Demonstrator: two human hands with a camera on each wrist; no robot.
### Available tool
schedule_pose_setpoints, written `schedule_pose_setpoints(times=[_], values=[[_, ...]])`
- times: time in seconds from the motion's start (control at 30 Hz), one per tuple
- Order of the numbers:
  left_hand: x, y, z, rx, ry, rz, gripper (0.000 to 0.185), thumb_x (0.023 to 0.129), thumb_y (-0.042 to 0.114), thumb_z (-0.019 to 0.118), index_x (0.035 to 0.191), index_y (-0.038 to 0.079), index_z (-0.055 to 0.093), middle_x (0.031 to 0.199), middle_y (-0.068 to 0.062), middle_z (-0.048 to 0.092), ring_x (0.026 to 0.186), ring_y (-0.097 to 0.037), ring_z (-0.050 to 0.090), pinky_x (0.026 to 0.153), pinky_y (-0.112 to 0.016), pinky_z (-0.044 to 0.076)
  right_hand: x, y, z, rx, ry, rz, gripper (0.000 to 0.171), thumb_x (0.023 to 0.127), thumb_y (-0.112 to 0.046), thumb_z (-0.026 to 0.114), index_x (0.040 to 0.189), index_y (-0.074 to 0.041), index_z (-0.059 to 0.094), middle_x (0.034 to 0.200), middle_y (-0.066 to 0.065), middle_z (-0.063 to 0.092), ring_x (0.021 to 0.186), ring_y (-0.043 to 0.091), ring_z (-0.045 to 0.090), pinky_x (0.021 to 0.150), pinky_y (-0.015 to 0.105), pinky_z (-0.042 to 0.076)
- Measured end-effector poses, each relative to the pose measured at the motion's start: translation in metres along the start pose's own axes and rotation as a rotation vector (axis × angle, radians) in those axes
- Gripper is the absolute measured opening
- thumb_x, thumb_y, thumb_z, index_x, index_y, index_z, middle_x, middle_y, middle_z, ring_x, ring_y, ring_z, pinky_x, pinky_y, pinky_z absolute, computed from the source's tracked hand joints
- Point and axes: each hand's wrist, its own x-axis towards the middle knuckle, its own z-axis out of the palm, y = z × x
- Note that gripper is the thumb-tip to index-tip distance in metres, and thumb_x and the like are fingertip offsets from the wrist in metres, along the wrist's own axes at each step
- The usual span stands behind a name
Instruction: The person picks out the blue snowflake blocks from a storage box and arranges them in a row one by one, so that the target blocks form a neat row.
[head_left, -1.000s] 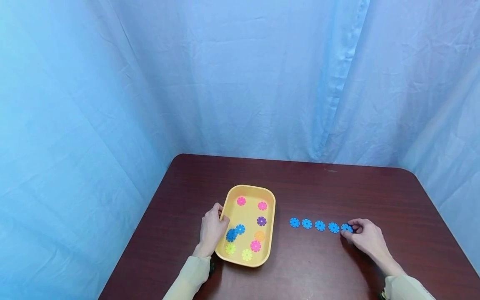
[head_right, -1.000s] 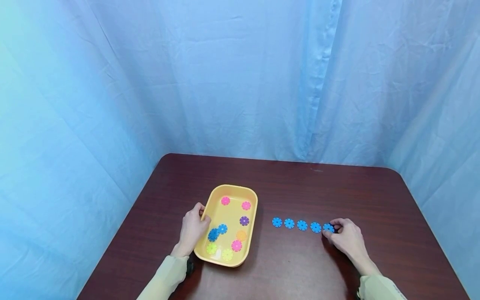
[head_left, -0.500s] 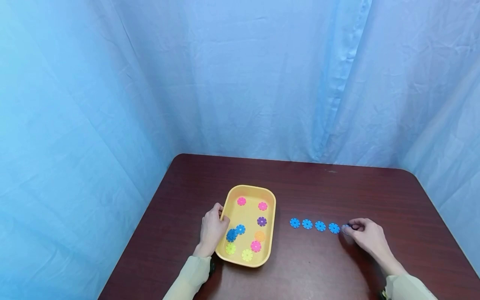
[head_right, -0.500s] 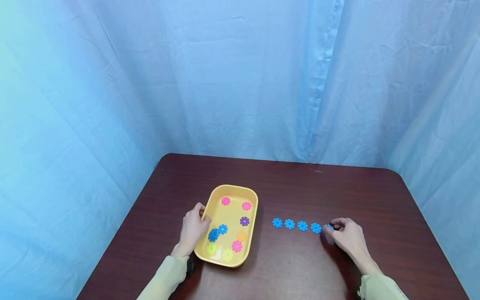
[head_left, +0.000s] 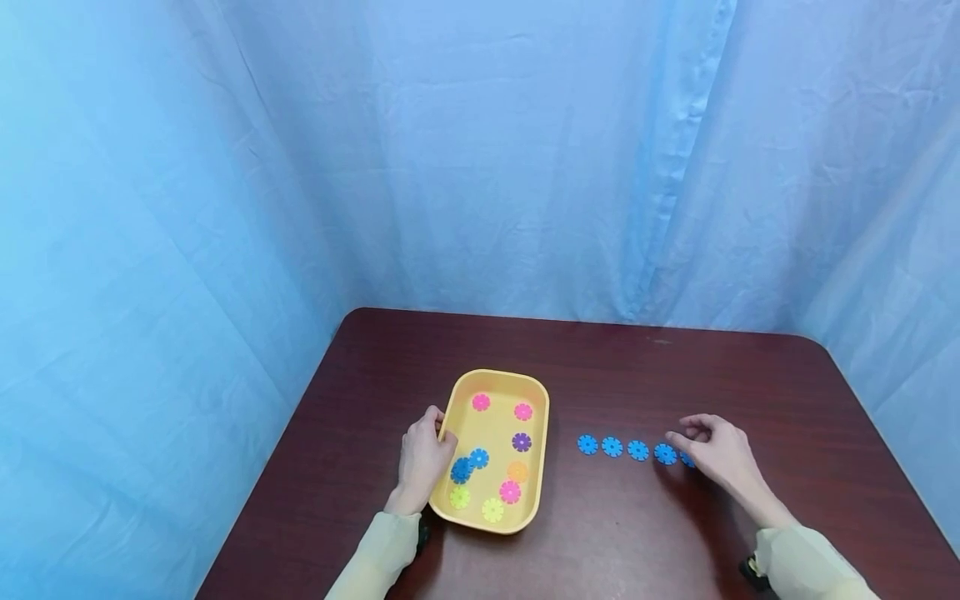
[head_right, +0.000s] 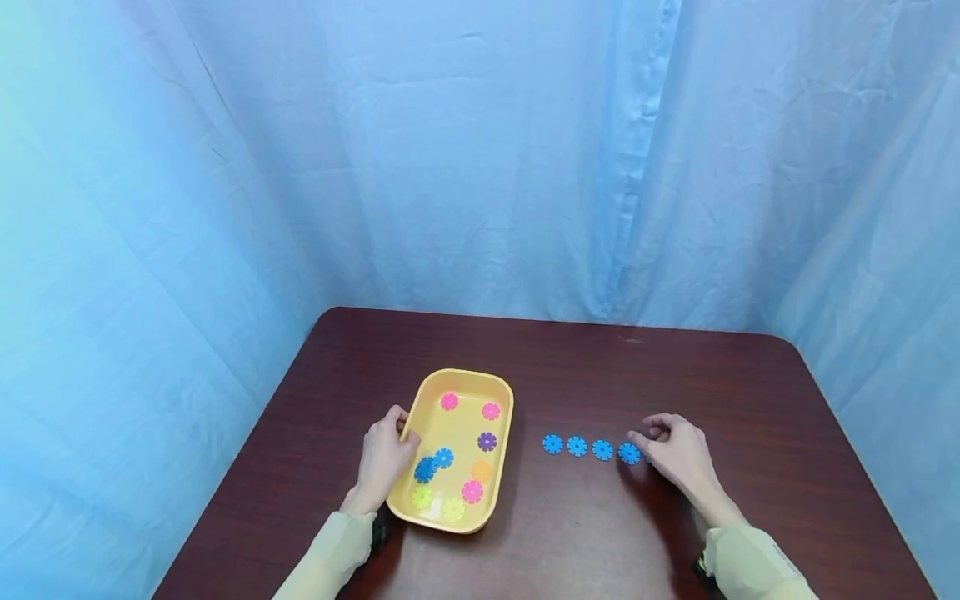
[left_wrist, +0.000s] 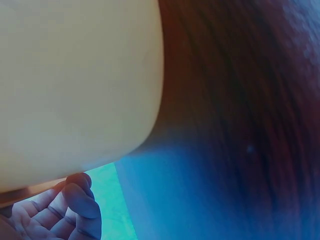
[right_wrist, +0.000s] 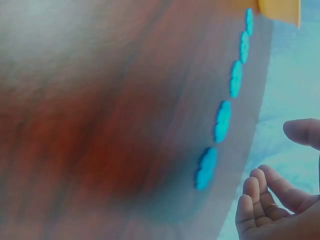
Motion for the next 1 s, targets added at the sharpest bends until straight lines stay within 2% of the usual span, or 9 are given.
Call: schedule_pose_setpoints(times=[0.4,0.57,1.0], values=[[0.001,-0.003,0.001,-0.006,0.008,0.012,0.014,0.074,0.01,0.061,0.088,0.01,0.056,0.068,0.005,0.054,0.053,-0.009,0.049,0.051,-0.025,0.041,0.017,-0.038,0.007,0.08,0.015,-0.062,0.051,0.076,-0.047,0.065,0.105,-0.005,0.061,0.086,0.006,0.061,0.075,0.02,0.053,0.061,0.037,0.045],[0.001,-0.002,0.001,-0.006,0.0,0.011,0.013,0.075,0.01,0.06,0.087,0.011,0.056,0.067,0.005,0.053,0.052,-0.009,0.048,0.05,-0.025,0.041,0.024,-0.055,0.008,0.11,-0.012,-0.097,0.051,0.076,-0.049,0.064,0.105,-0.007,0.06,0.091,0.007,0.061,0.078,0.021,0.055,0.067,0.035,0.045],[0.0,0.0,0.0,-0.004,0.0,0.013,0.013,0.075,0.011,0.061,0.087,0.012,0.056,0.067,0.005,0.053,0.053,-0.009,0.048,0.051,-0.025,0.041,0.036,-0.11,0.018,0.174,-0.066,-0.158,0.048,0.075,-0.048,0.065,0.104,-0.01,0.061,0.094,0.007,0.061,0.08,0.018,0.055,0.071,0.035,0.046]])
